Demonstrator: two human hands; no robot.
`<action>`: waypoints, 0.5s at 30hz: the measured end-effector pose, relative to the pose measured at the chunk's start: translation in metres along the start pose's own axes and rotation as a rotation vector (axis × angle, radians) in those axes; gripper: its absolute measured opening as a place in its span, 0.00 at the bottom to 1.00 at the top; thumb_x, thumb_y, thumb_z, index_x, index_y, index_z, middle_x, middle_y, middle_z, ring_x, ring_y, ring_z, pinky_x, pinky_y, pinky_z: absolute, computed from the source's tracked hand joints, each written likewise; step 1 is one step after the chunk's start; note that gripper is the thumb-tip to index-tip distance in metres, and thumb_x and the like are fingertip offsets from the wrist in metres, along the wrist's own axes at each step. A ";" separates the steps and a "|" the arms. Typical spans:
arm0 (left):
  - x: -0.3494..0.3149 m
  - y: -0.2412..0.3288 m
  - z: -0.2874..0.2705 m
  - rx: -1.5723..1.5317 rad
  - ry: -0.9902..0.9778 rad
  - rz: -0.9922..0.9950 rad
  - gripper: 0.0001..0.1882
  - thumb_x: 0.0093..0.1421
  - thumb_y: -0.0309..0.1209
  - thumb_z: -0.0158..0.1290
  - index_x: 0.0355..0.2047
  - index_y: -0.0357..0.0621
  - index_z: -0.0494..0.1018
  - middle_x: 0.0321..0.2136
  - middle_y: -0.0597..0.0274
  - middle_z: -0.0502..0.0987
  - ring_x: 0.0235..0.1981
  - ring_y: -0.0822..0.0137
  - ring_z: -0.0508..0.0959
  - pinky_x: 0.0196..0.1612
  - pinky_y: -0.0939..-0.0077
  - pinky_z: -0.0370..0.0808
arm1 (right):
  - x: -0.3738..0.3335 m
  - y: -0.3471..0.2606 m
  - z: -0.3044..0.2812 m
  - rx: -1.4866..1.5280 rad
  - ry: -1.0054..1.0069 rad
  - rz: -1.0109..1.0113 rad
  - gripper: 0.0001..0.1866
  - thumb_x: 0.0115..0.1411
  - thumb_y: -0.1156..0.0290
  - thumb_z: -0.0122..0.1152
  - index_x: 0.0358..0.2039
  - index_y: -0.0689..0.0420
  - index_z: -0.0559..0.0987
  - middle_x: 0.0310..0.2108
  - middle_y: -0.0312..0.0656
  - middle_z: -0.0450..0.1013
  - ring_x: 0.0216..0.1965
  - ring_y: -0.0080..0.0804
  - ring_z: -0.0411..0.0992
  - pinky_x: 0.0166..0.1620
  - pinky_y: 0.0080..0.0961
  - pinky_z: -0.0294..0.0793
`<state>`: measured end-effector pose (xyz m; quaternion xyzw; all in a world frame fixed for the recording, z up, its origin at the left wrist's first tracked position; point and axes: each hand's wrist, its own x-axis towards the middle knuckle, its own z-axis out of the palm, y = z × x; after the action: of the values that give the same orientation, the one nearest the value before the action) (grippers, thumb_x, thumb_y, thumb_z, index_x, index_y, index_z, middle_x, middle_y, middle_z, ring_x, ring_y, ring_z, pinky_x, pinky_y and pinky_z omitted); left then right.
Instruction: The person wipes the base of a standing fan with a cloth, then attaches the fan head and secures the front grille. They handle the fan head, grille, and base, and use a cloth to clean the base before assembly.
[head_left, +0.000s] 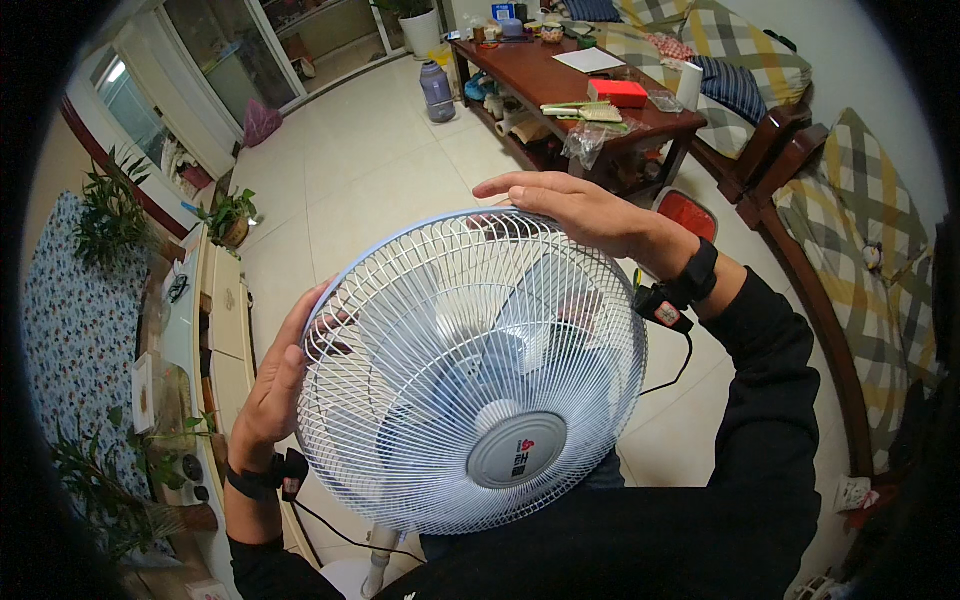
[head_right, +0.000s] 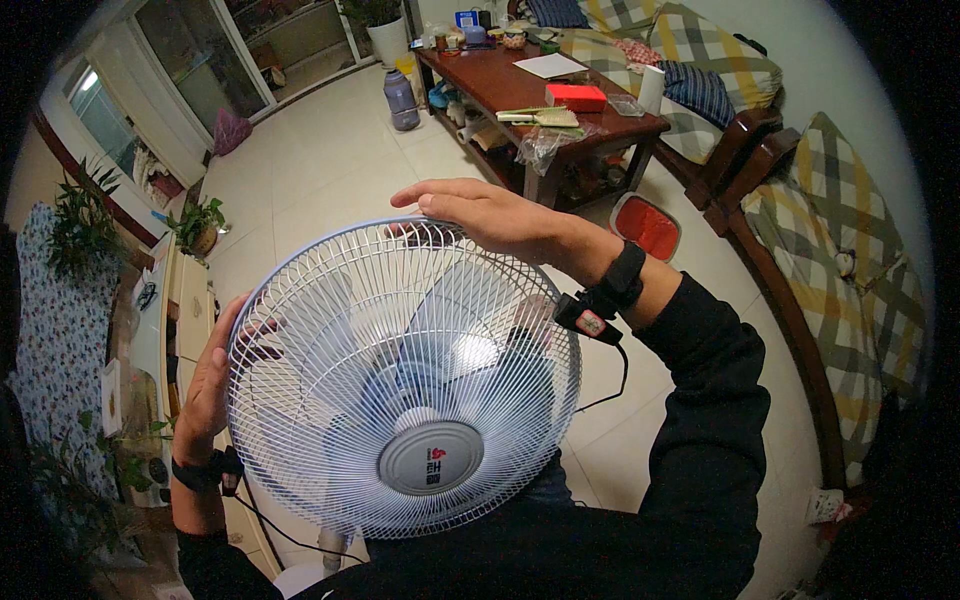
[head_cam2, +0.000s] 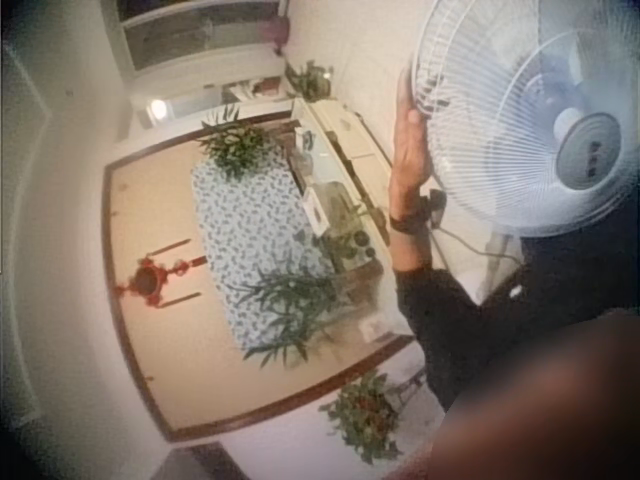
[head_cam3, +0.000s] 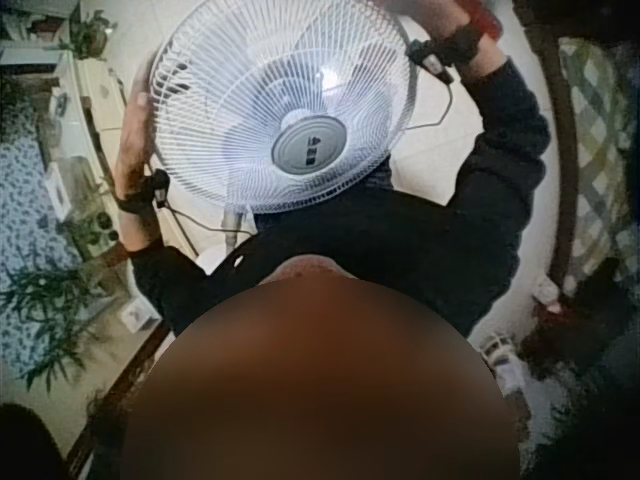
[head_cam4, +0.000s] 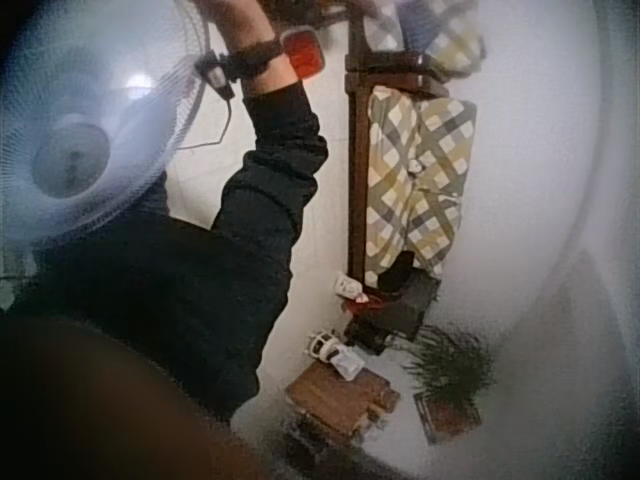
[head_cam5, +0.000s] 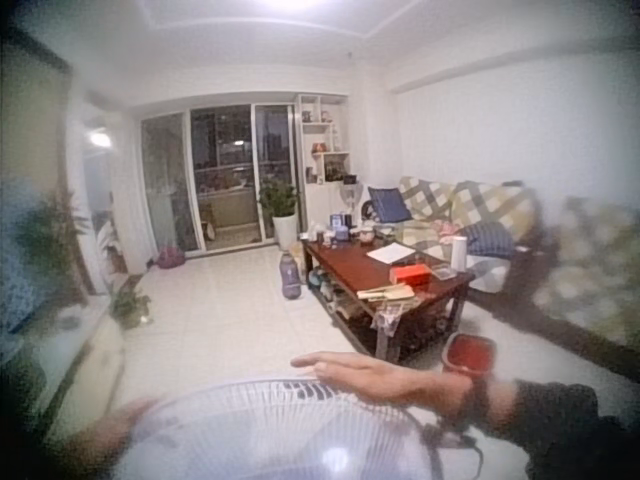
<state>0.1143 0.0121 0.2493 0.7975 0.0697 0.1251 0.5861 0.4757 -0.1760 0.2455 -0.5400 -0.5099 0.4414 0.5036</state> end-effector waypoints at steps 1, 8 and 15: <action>0.000 0.000 0.001 0.006 -0.002 0.008 0.42 0.76 0.54 0.38 0.75 0.30 0.45 0.74 0.43 0.55 0.73 0.54 0.60 0.74 0.61 0.56 | -0.001 -0.001 0.001 0.011 -0.001 -0.003 0.25 0.76 0.60 0.43 0.65 0.63 0.71 0.56 0.46 0.75 0.55 0.26 0.74 0.58 0.23 0.74; 0.002 -0.001 0.001 0.018 -0.028 0.051 0.41 0.76 0.53 0.37 0.75 0.30 0.45 0.74 0.43 0.54 0.72 0.52 0.62 0.73 0.60 0.58 | -0.002 -0.006 0.000 -0.031 0.090 0.071 0.18 0.66 0.69 0.47 0.50 0.63 0.78 0.44 0.38 0.76 0.44 0.19 0.73 0.48 0.17 0.72; 0.005 0.000 0.002 0.062 -0.023 0.057 0.42 0.76 0.54 0.37 0.75 0.31 0.46 0.73 0.43 0.56 0.72 0.53 0.63 0.73 0.60 0.58 | -0.005 0.004 -0.002 0.011 0.073 -0.004 0.14 0.64 0.69 0.46 0.44 0.60 0.76 0.41 0.33 0.72 0.38 0.16 0.69 0.43 0.14 0.67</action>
<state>0.1195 0.0117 0.2491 0.8183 0.0439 0.1302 0.5582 0.4778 -0.1808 0.2412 -0.5519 -0.4896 0.4232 0.5259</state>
